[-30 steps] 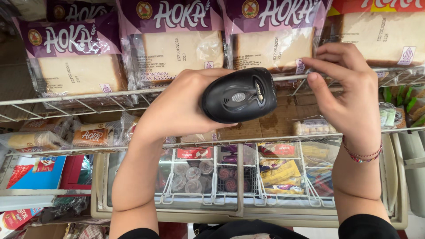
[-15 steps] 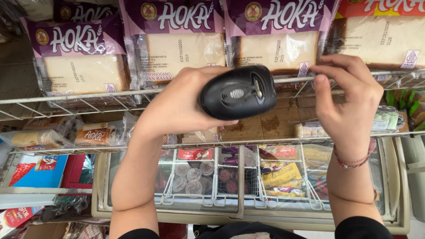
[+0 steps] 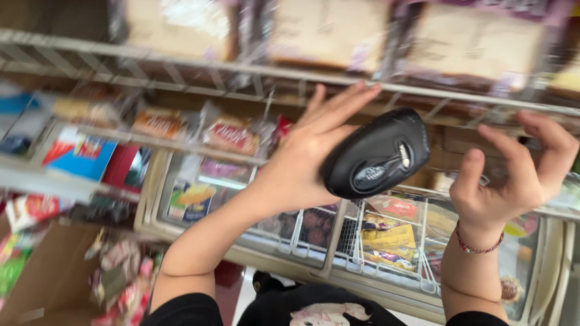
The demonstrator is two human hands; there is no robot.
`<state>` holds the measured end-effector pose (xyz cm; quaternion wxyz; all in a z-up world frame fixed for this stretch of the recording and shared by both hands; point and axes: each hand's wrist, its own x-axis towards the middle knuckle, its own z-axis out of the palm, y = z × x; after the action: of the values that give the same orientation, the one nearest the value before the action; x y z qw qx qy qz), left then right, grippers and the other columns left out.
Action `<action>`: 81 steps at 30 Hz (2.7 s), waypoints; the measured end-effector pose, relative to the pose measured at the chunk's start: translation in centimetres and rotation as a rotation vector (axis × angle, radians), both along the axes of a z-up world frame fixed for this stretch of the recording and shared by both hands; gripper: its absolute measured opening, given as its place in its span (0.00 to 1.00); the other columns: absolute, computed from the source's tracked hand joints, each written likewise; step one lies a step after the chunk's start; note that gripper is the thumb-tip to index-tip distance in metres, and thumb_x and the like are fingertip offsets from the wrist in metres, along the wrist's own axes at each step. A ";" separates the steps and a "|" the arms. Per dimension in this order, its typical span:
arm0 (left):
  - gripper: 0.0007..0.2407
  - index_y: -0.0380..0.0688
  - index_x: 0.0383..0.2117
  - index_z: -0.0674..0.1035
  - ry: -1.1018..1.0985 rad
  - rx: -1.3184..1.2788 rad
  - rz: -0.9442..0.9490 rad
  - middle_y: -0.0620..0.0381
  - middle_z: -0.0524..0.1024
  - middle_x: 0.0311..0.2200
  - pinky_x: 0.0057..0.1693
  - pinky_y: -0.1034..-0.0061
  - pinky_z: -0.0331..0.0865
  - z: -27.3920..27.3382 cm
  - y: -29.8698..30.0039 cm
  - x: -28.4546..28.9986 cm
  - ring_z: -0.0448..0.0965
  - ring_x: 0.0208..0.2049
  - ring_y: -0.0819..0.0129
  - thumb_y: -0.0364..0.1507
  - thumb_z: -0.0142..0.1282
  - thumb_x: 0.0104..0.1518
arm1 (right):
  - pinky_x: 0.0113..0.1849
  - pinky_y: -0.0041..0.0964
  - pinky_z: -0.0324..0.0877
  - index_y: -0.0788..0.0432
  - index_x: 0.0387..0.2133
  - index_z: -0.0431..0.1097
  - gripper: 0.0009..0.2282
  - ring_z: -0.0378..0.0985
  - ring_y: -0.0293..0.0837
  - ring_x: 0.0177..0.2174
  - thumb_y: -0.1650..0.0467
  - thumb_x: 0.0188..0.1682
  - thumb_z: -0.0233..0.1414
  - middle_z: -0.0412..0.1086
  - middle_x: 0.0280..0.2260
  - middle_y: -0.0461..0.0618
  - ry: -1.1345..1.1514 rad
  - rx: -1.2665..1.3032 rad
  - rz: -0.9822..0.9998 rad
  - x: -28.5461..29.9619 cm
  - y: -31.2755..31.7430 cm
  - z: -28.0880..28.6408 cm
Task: The person picks up bread packages from a cardboard box, scans them using a handheld scanner, and places them onto a wire shelf.
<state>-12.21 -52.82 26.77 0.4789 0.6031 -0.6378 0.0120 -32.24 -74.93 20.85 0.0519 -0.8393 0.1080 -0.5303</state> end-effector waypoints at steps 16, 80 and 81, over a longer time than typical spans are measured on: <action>0.14 0.35 0.32 0.80 0.825 0.121 0.759 0.48 0.81 0.28 0.43 0.69 0.75 -27.1 28.1 -9.1 0.84 0.31 0.59 0.30 0.71 0.44 | 0.52 0.38 0.70 0.64 0.42 0.75 0.07 0.74 0.49 0.48 0.77 0.52 0.57 0.71 0.48 0.54 0.439 0.365 0.822 11.8 22.9 -14.8; 0.19 0.40 0.53 0.75 1.831 -0.584 0.449 0.54 0.76 0.47 0.49 0.50 0.81 -35.4 60.8 2.1 0.79 0.45 0.62 0.18 0.61 0.54 | 0.27 0.33 0.73 0.69 0.47 0.69 0.16 0.78 0.42 0.27 0.65 0.57 0.49 0.77 0.34 0.54 1.168 1.895 0.948 24.6 54.8 -32.8; 0.20 0.40 0.53 0.75 1.783 -0.558 0.411 0.55 0.77 0.48 0.50 0.51 0.81 -34.5 59.8 2.1 0.78 0.45 0.64 0.17 0.62 0.53 | 0.30 0.34 0.75 0.69 0.48 0.68 0.15 0.80 0.41 0.31 0.67 0.54 0.50 0.77 0.37 0.53 1.185 1.934 0.907 23.6 54.0 -32.2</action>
<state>-10.13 6.98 -7.75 0.9035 0.3545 0.1059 -0.2164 -8.61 -20.96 -11.35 0.7779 -0.5281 0.1624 0.2994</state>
